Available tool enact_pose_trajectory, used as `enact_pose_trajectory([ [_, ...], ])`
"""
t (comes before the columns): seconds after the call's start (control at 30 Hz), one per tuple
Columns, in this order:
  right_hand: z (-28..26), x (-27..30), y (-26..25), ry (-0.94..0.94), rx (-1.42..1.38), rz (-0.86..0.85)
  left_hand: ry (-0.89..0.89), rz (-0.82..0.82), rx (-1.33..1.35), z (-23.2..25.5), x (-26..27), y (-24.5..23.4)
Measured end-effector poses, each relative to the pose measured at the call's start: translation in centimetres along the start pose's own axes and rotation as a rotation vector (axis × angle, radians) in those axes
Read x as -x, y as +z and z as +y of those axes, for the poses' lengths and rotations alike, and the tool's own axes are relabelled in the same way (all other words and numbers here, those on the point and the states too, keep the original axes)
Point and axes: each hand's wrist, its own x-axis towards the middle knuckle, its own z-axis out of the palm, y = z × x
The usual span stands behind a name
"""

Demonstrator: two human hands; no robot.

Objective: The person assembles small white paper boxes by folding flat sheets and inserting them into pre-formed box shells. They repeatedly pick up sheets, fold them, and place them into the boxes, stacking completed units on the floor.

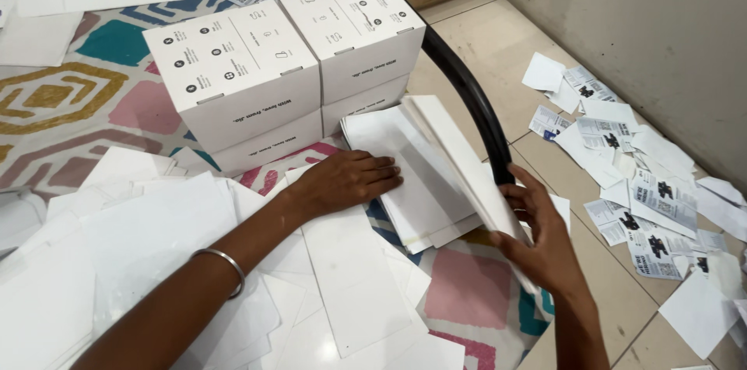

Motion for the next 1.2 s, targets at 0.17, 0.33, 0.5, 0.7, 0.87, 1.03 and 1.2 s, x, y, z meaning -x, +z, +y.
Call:
enact_pose_trajectory([
  [0.17,-1.3,-1.7,2.4,0.057,0.175,0.016,-0.040,-0.009,-0.005,0.4,-0.5,-0.5],
  [0.33,-1.8,-2.5,2.8,0.093,0.191,0.034,-0.071,0.042,0.031,1.2,-1.3,-0.7],
  [0.5,-1.6,-2.4,3.0,0.133,0.202,0.032,-0.057,-0.017,0.074,1.8,-1.2,-0.9],
  [0.7,-1.6,-0.8,2.3,0.090,0.179,-0.009,-0.172,-0.132,0.350,1.7,-1.6,-2.2],
  [0.87,-0.7,2.8,0.3,-0.023,0.000,-0.120,-0.322,-0.341,0.502,0.6,-2.3,-3.2],
  [1.03,-0.6,6.1,-0.8,0.146,0.066,-0.202,-0.393,-0.192,0.636,-0.1,-1.7,-3.9],
  [1.2,-4.4,8.7,0.6,0.183,0.236,-0.439,-0.505,-0.176,0.540,-1.3,0.6,-5.0],
])
